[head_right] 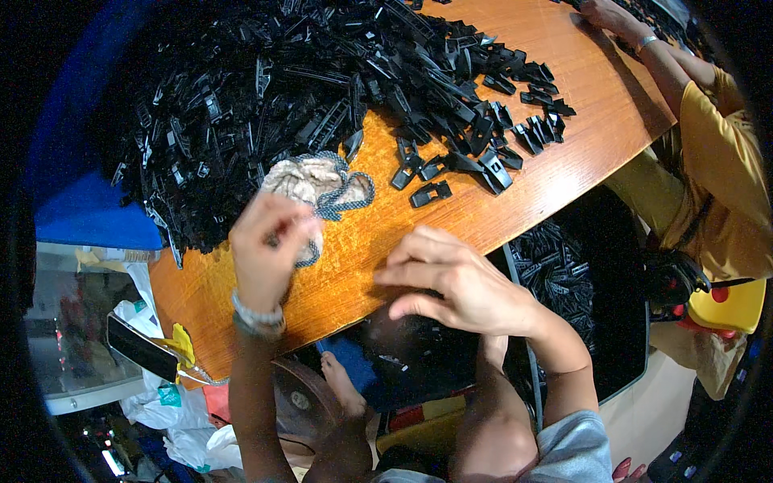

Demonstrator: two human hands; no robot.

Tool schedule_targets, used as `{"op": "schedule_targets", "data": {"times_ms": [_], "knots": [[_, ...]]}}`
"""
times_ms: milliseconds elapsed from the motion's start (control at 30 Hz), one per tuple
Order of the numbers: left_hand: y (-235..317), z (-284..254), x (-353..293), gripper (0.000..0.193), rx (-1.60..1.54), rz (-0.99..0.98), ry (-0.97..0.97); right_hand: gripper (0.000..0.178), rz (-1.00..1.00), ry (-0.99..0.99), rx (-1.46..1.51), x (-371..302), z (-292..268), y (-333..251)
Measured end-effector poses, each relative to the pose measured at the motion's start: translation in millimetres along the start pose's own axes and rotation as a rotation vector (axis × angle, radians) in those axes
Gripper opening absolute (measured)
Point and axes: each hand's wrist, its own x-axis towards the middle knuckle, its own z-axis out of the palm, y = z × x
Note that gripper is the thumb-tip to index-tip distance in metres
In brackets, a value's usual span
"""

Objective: The person assembles plastic components by taking plastic pieces from a pile on the table, wiping them with a cloth, and fitting the pieces together by hand.

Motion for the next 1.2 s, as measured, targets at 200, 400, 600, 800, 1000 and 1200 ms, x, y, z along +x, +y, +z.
{"op": "schedule_targets", "data": {"times_ms": [200, 400, 600, 800, 1000, 1200], "knots": [[-6, 13, 85, 0.047, 0.335, 0.202, 0.456, 0.020, 0.041, 0.449, -0.750, 19, -16, 18], [-11, 16, 103, 0.034, 0.516, 0.570, 0.500, 0.021, -0.007, 0.427, -0.679, 17, -11, 32], [-1, 16, 21, 0.026, 0.331, 0.527, 0.476, 0.017, -0.012, 0.397, -0.625, 10, -10, 34], [4, 19, -49, 0.028, 0.242, 0.442, 0.333, 0.026, 0.072, 0.416, -0.192, 14, 6, 12], [9, 12, -78, 0.027, 0.104, 0.301, 0.379, 0.029, 0.013, 0.395, -0.151, 17, 20, 25], [3, -77, -186, 0.025, -0.079, -0.347, -0.001, 0.027, 0.107, 0.375, -0.387, 19, 10, 27]]}}
